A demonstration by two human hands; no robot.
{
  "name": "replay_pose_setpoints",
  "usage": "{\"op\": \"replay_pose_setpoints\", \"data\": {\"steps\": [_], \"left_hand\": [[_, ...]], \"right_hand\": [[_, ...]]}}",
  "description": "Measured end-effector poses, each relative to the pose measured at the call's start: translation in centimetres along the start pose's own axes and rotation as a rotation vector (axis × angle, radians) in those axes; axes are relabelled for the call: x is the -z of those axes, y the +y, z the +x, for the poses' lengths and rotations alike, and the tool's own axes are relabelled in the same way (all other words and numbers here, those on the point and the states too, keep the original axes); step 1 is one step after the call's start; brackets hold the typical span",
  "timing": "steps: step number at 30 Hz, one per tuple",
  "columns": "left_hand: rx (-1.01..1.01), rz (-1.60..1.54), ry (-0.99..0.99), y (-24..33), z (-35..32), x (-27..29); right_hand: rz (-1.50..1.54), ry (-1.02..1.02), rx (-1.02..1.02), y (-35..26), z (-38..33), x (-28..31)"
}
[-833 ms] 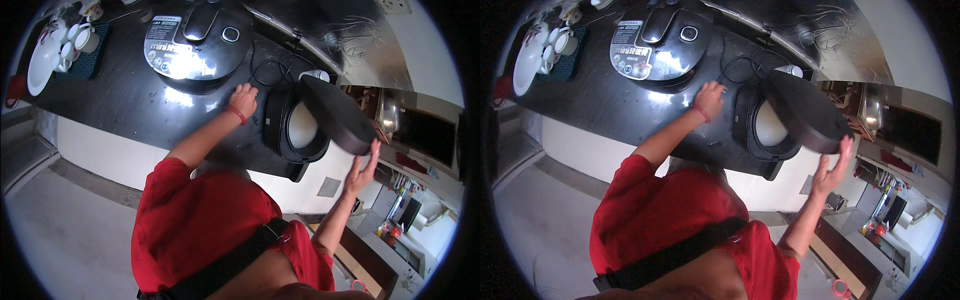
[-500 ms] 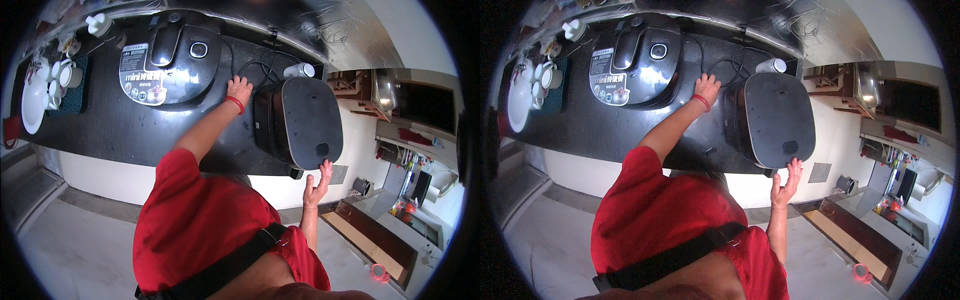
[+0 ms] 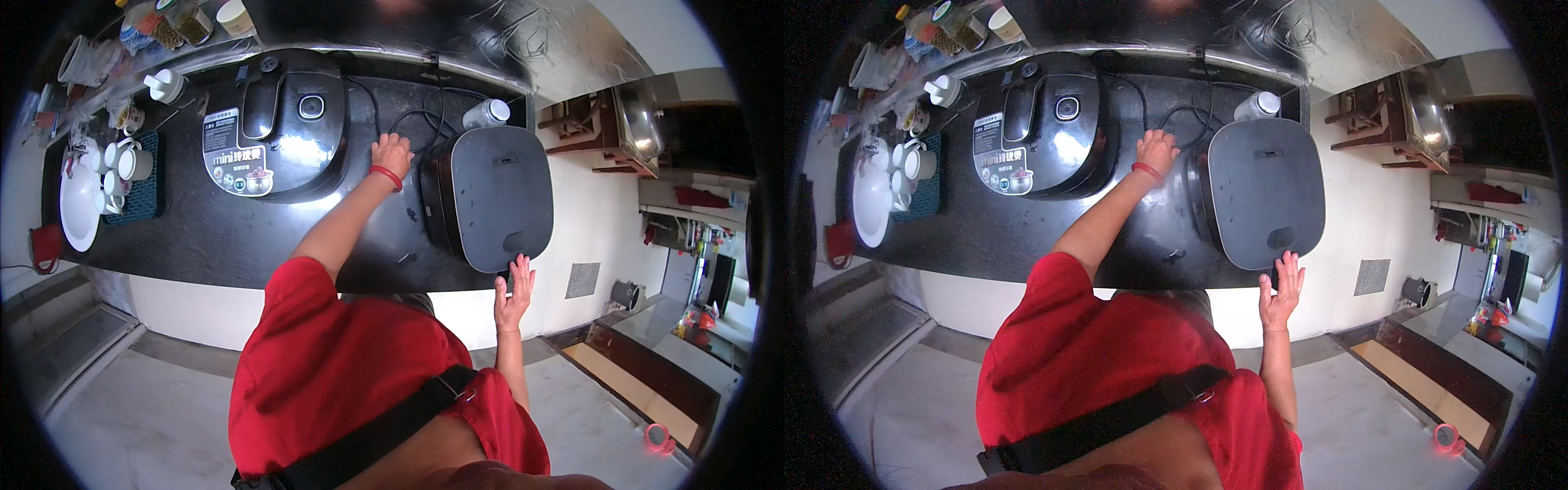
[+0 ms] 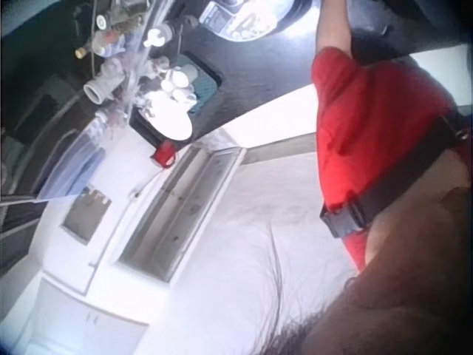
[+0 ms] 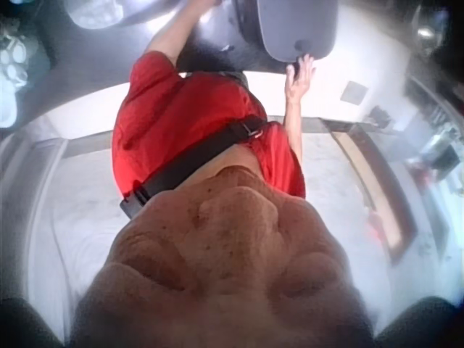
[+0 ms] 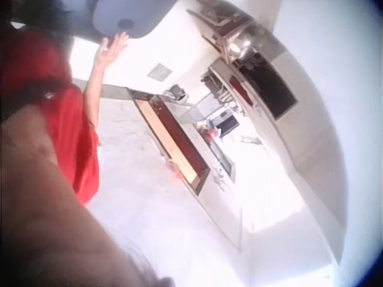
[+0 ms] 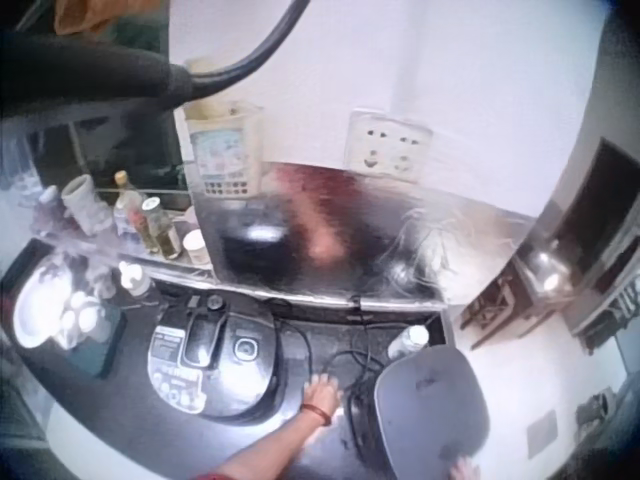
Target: The person scoops rice from a large container into a pot using a cup, washes the rice in a sink by hand, drains the water, and places the pot into a rice cooker, plugging it in to start the process.
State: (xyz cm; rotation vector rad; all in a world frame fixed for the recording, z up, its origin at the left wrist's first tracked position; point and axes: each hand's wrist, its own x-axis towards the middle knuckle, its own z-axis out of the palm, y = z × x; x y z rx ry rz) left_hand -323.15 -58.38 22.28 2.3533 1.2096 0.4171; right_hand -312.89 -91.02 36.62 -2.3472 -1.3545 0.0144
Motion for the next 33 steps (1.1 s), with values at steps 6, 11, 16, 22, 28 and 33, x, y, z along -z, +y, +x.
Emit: {"op": "replay_pose_setpoints", "data": {"steps": [6, 11, 16, 22, 28, 33], "left_hand": [[0.005, -0.400, 0.274, 0.8, 0.7, 2.7], [0.196, -0.799, 0.412, 1.5, 0.4, 8.4], [0.126, -0.975, 0.404, 1.1, -3.2, 10.6], [0.133, -1.071, 0.449, 0.6, -5.4, 10.6], [0.063, -0.808, 0.506, 0.8, -6.9, 11.5], [-0.002, -0.662, 0.381, 0.1, -7.9, 8.4]], "right_hand": [[0.002, 0.011, 0.018, 0.8, -0.2, -0.3], [0.026, 0.013, -0.069, 0.0, 0.6, 0.6], [0.243, 0.125, -0.015, -3.8, 4.5, 2.1], [1.263, -0.389, -0.395, -12.7, 15.5, 1.0], [1.232, -0.793, -0.673, -15.7, 27.6, -12.5], [1.547, -0.688, -0.758, -16.2, 31.2, -11.9]]}}
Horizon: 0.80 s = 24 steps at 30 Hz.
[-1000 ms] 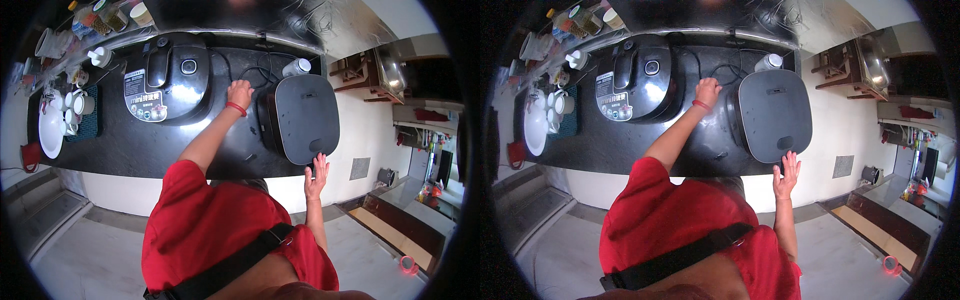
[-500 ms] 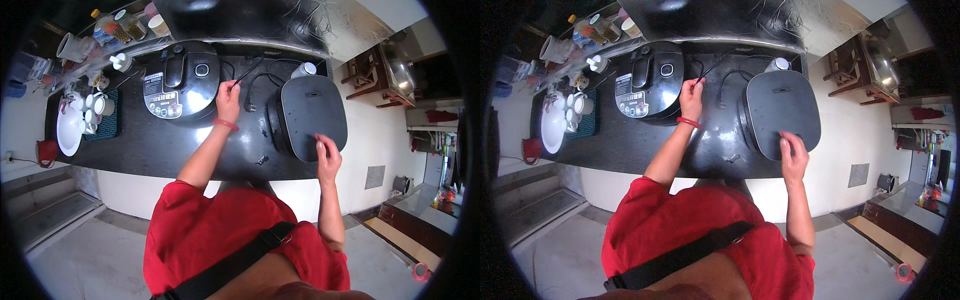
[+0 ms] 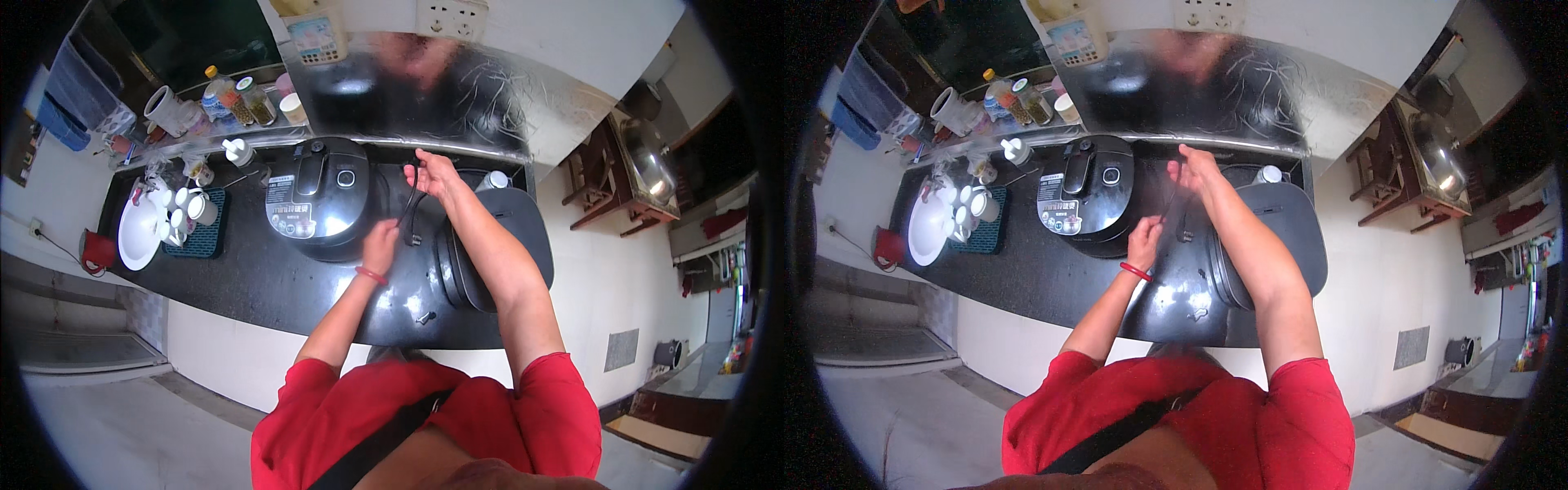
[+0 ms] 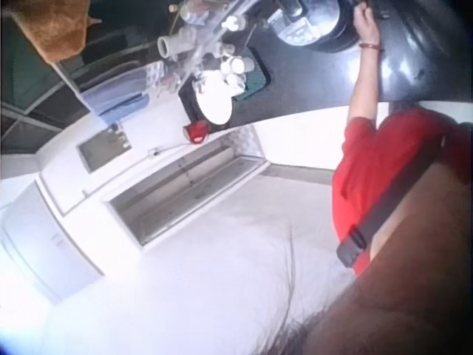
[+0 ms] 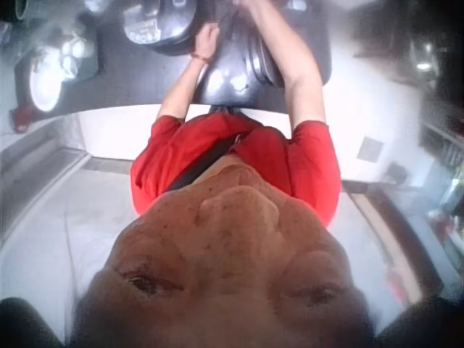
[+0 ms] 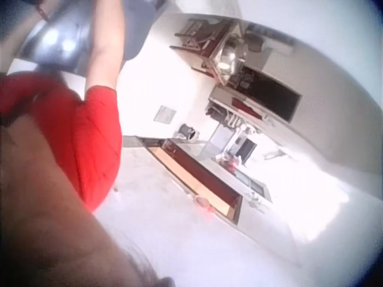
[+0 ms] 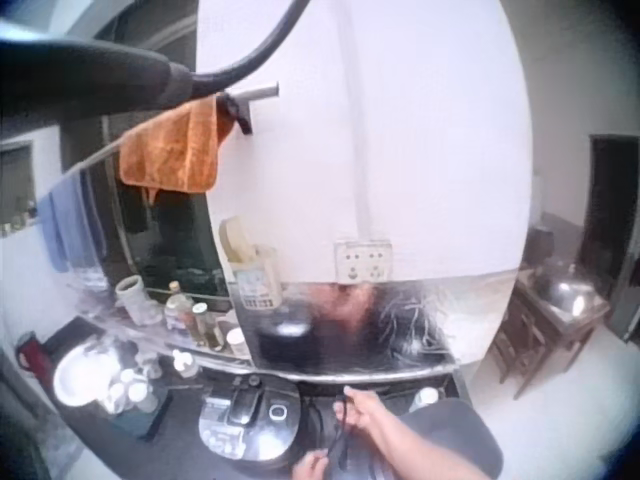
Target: The person scoops rice from a large container into a pot using a cup, washes the rice in a sink by hand, drains the water, and places the pot into a rice cooker, plugging it in to start the process.
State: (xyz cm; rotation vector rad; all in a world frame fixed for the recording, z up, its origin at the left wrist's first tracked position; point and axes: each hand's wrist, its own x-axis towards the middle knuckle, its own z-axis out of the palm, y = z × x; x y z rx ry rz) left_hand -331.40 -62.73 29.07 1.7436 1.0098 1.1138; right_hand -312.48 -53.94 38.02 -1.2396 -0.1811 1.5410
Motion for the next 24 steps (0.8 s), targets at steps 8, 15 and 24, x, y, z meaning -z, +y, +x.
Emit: {"op": "replay_pose_setpoints", "data": {"steps": [8, 15, 24], "left_hand": [[-0.015, 0.202, -0.065, 1.6, 0.7, 0.5], [0.038, 0.185, 0.059, 2.4, 2.6, 0.1], [-0.004, 0.100, -0.158, 3.7, -4.7, 4.5]], "right_hand": [[-0.158, -0.196, 0.553, -7.6, -6.4, -4.0], [-0.193, -0.379, 0.704, -9.4, -9.0, -5.8], [-0.045, -0.198, 0.956, -13.1, -3.5, -7.0]]}}
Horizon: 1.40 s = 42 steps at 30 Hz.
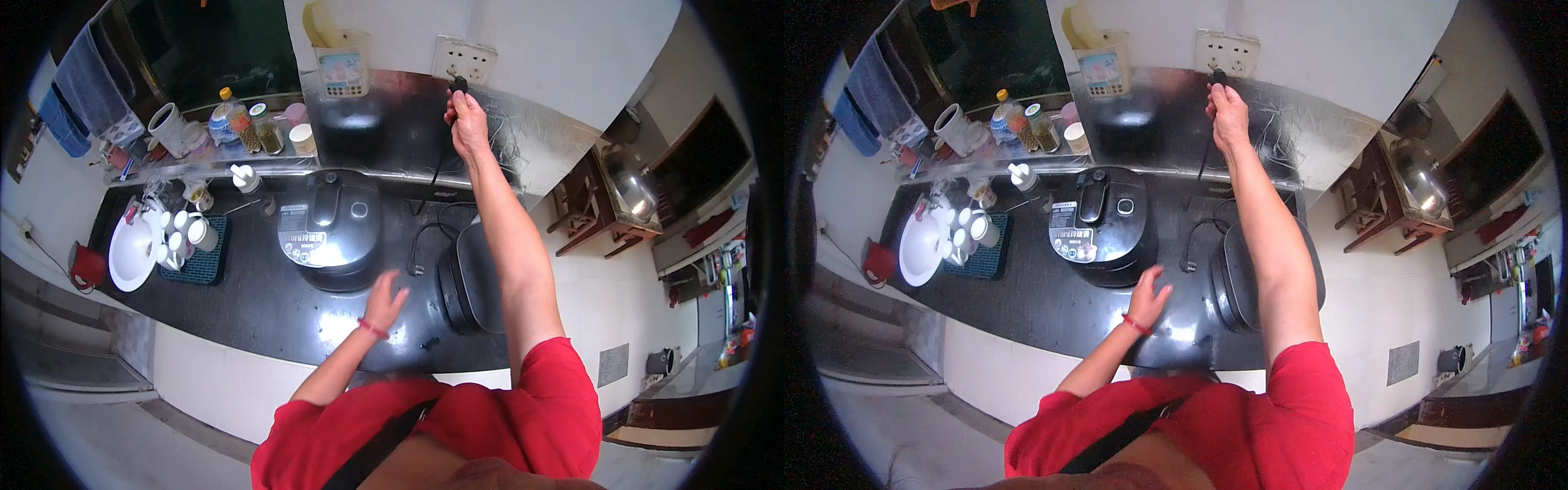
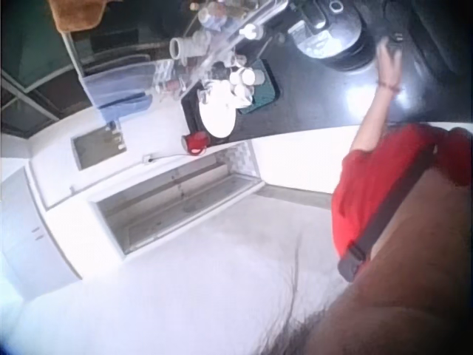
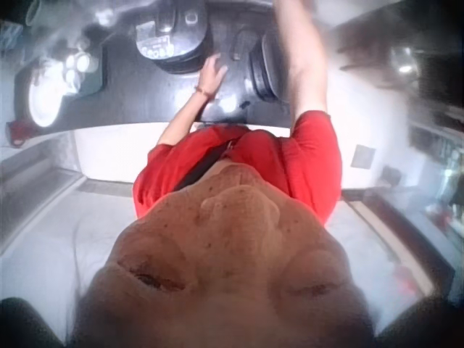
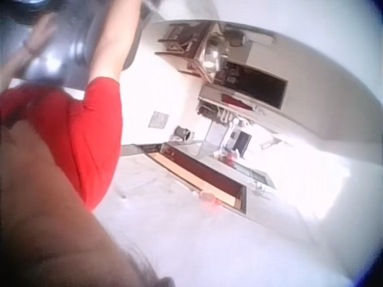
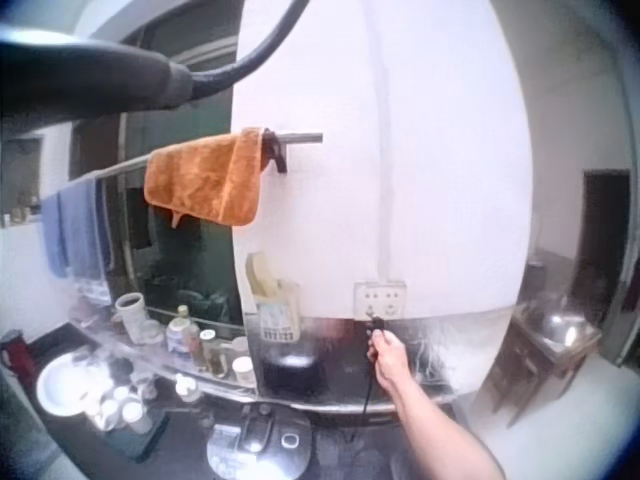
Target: The person scoops rice from a large container into a pot using a cup, washes the rice in a sink by hand, drains the water, and places the pot into a rice cooker, plugging it in to start the process.
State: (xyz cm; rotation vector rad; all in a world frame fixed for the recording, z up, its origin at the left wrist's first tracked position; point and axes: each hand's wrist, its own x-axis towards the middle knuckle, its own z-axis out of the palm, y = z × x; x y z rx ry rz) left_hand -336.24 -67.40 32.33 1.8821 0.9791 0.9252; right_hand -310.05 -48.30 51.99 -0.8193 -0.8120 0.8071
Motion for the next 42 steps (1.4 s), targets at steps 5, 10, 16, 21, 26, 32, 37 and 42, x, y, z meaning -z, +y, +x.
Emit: {"op": "replay_pose_setpoints", "data": {"steps": [5, 10, 16, 21, 26, 32, 37, 42], "left_hand": [[0.170, 0.050, -0.002, -4.3, -7.7, 4.9], [0.450, 0.094, 0.039, -8.2, -12.5, 8.8], [0.454, 0.075, 0.011, -10.9, -13.7, 9.9], [0.440, 0.068, -0.032, -10.6, -12.2, 10.3], [0.442, 0.072, -0.023, -11.7, -11.9, 11.0], [0.392, 0.124, -0.032, -12.0, -12.0, 13.7], [0.345, 0.174, -0.118, -13.3, -12.6, 14.9], [0.347, 0.179, -0.147, -15.3, -17.1, 16.0]], "right_hand": [[0.081, 0.040, 0.044, 1.2, 1.6, -0.6], [0.048, 0.043, 0.107, 1.6, 2.2, -1.3], [0.067, 0.137, 0.128, 2.1, 2.4, -1.7], [0.014, 0.149, 0.079, 2.0, 3.1, -1.3], [-0.006, 0.229, 0.048, 1.8, 3.8, -1.2], [-0.071, 0.323, 0.068, 1.3, 3.9, -1.8], [-0.599, 0.368, 0.033, -0.5, 4.0, -0.8], [-0.454, 0.351, -0.088, 1.7, -3.1, -1.8]]}}
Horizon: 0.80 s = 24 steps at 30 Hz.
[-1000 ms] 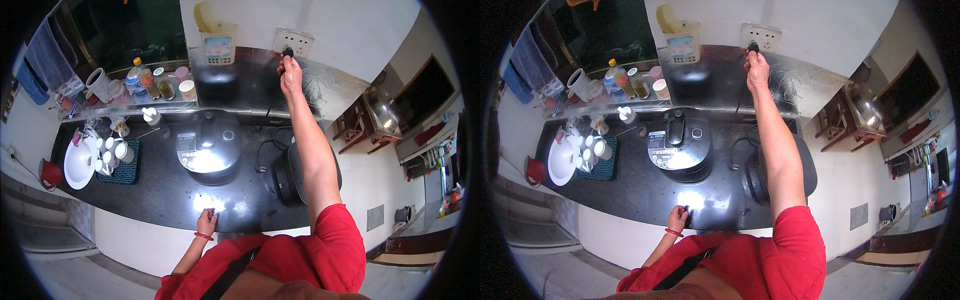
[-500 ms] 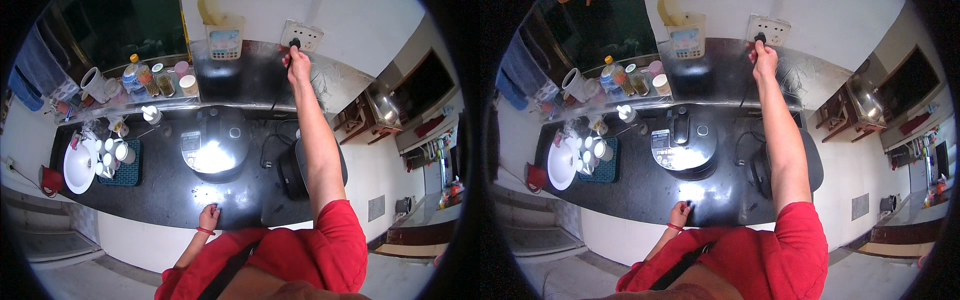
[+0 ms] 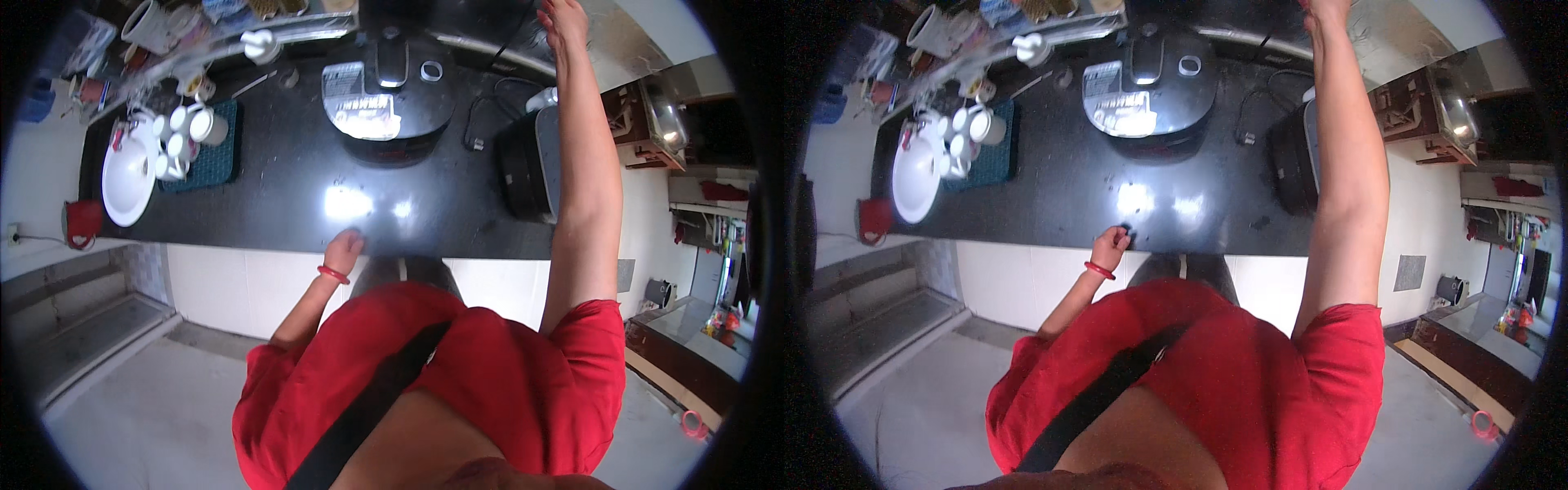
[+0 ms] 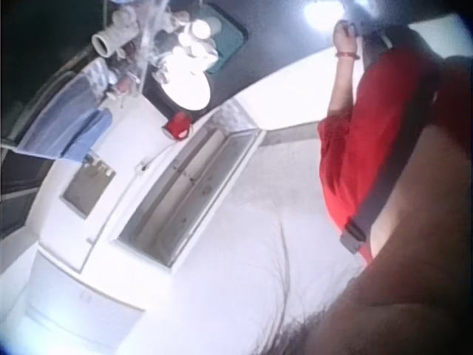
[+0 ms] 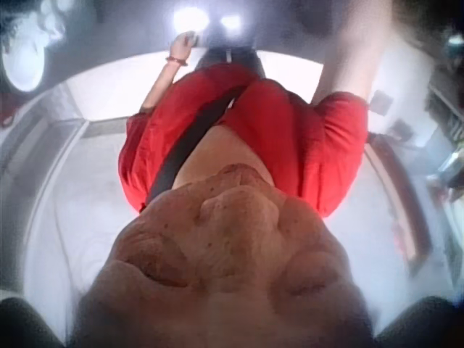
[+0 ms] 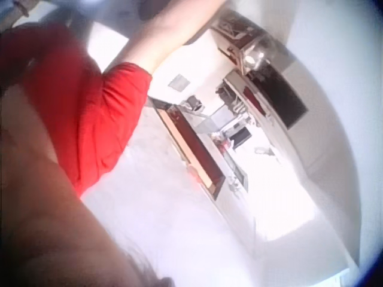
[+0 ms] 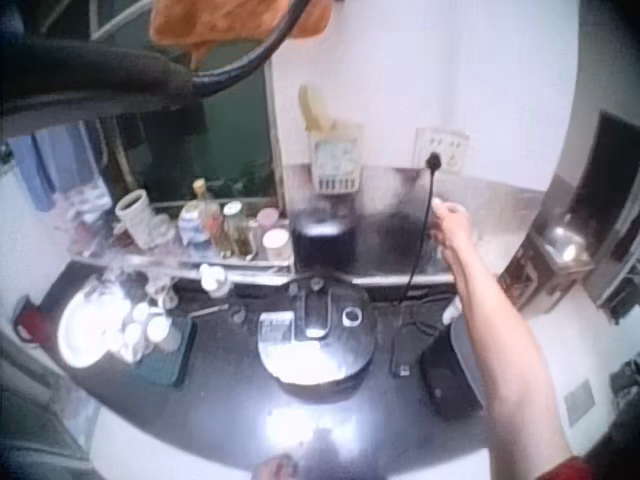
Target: The person scoops rice from a large container into a pot using a cup, washes the rice in a sink by hand, drains the water, and places the pot into a rice cooker, plugging it in to start the process.
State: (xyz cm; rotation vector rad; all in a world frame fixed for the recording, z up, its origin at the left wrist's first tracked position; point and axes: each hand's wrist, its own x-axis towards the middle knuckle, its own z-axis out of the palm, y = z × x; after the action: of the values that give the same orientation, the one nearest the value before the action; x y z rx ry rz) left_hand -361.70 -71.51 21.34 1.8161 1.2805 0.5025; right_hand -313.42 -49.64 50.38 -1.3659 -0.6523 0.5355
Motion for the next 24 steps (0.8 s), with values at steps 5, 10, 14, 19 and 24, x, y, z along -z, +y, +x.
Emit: {"op": "replay_pose_setpoints", "data": {"steps": [5, 10, 14, 19, 24], "left_hand": [[0.127, 0.067, -0.097, -2.0, -3.8, 1.0], [0.195, 0.041, 0.003, -2.3, -6.2, 1.2], [0.278, 0.030, -0.020, -2.1, -8.8, 0.0], [0.254, 0.088, -0.166, -0.4, -10.8, -0.7], [0.283, 0.149, -0.118, -2.4, -14.6, -2.1]], "right_hand": [[0.101, -0.107, -0.068, 8.5, -11.1, 2.9], [0.131, -0.038, -0.486, 18.3, -25.1, 5.7], [-0.057, -0.028, -0.693, 22.8, -32.7, 6.8], [-0.226, -0.171, -0.657, 24.5, -35.9, 7.7], [-0.351, -0.320, -0.513, 25.4, -35.6, 6.2]]}}
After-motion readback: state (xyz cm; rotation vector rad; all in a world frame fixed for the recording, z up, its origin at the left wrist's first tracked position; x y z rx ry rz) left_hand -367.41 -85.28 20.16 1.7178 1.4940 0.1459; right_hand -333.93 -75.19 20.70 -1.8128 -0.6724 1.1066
